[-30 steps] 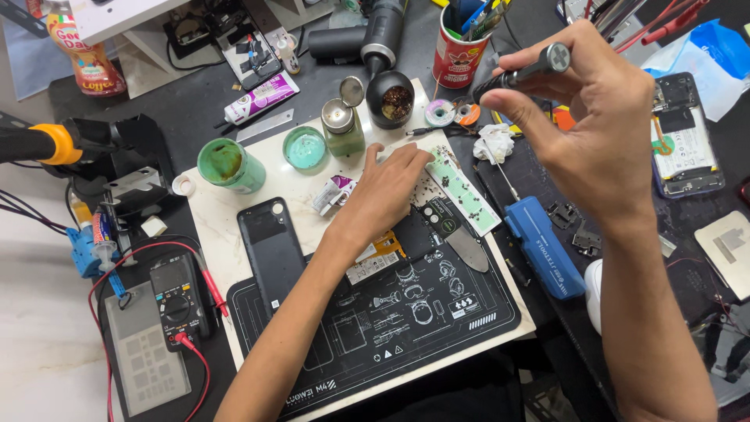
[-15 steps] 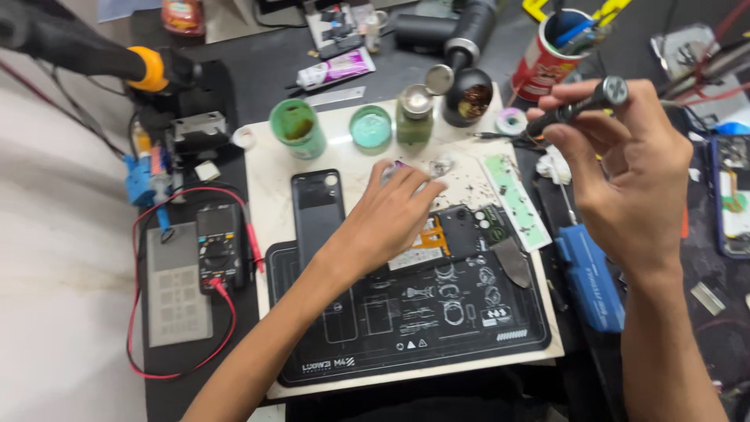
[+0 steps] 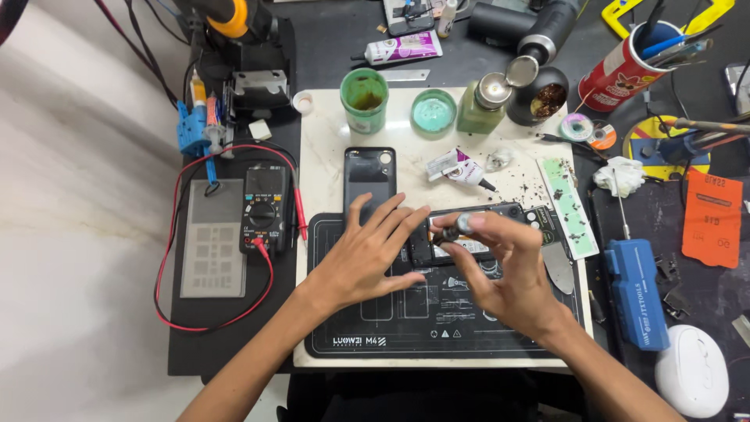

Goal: The person disassembles a smartphone by removing internal components with a screwdriver and prying tools, then replaces the back cover and applies adhesive.

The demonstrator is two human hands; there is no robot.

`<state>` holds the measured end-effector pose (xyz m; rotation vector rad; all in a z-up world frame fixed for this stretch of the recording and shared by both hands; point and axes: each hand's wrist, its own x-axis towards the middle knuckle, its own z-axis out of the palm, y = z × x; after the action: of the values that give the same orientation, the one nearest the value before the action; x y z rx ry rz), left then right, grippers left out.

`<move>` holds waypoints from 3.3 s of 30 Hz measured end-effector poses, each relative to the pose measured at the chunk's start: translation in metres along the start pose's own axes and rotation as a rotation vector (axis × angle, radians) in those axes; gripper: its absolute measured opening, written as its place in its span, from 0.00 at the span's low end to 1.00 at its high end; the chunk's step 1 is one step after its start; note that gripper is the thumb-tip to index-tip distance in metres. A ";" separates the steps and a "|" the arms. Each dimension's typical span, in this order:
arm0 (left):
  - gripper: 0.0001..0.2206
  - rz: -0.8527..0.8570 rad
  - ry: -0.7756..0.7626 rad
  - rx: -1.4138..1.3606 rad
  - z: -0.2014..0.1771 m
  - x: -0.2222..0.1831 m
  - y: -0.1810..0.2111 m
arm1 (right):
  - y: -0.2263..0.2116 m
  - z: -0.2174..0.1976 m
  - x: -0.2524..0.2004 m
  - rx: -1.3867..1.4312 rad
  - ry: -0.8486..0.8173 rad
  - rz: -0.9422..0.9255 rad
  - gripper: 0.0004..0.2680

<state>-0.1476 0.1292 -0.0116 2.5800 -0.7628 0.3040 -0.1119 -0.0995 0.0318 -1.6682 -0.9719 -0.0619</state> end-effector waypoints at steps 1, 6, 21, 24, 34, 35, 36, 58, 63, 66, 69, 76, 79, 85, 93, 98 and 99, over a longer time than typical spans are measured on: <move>0.43 0.004 0.019 0.013 0.003 -0.002 -0.001 | 0.004 0.002 -0.006 -0.018 -0.017 -0.029 0.22; 0.43 -0.004 0.059 0.012 0.009 -0.004 -0.004 | 0.017 0.005 -0.029 -0.076 0.012 -0.019 0.22; 0.42 0.025 0.138 0.010 0.016 -0.009 -0.009 | 0.030 0.017 -0.044 -0.083 0.054 -0.038 0.22; 0.42 0.033 0.142 0.013 0.016 -0.009 -0.009 | 0.031 0.017 -0.042 -0.074 0.029 -0.053 0.22; 0.42 0.029 0.153 -0.001 0.017 -0.010 -0.010 | 0.038 0.018 -0.043 -0.069 0.039 -0.043 0.23; 0.42 0.028 0.153 -0.002 0.018 -0.010 -0.010 | 0.038 0.018 -0.044 -0.068 0.041 -0.044 0.23; 0.42 0.027 0.153 -0.003 0.018 -0.010 -0.010 | 0.039 0.018 -0.045 -0.066 0.044 -0.044 0.23; 0.40 0.018 0.153 -0.011 0.016 -0.010 -0.009 | 0.038 0.024 -0.039 -0.009 0.107 0.032 0.15; 0.39 0.031 0.158 0.001 0.016 -0.010 -0.009 | 0.041 0.025 -0.041 -0.125 0.174 -0.073 0.16; 0.39 0.025 0.153 -0.017 0.014 -0.009 -0.008 | 0.041 0.024 -0.042 -0.104 0.158 -0.049 0.15; 0.39 0.031 0.149 -0.003 0.014 -0.010 -0.008 | 0.042 0.026 -0.045 -0.074 0.202 -0.067 0.16; 0.39 0.029 0.151 -0.007 0.012 -0.008 -0.007 | 0.043 0.026 -0.044 -0.142 0.231 -0.111 0.18; 0.39 0.030 0.147 -0.014 0.011 -0.008 -0.006 | 0.041 0.027 -0.042 -0.152 0.185 -0.138 0.19; 0.39 0.026 0.140 -0.037 0.009 -0.007 -0.004 | 0.037 0.028 -0.040 -0.139 0.198 -0.154 0.18; 0.38 0.029 0.141 -0.039 0.009 -0.007 -0.004 | 0.045 0.033 -0.042 -0.162 0.107 -0.139 0.23; 0.38 0.037 0.141 -0.035 0.009 -0.006 -0.004 | 0.048 0.026 -0.048 -0.156 0.013 -0.129 0.26; 0.38 0.038 0.144 -0.037 0.009 -0.006 -0.004 | 0.050 0.026 -0.047 -0.163 0.023 -0.119 0.25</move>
<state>-0.1496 0.1310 -0.0224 2.4801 -0.7583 0.4769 -0.1228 -0.1048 -0.0405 -1.7519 -1.0718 -0.2452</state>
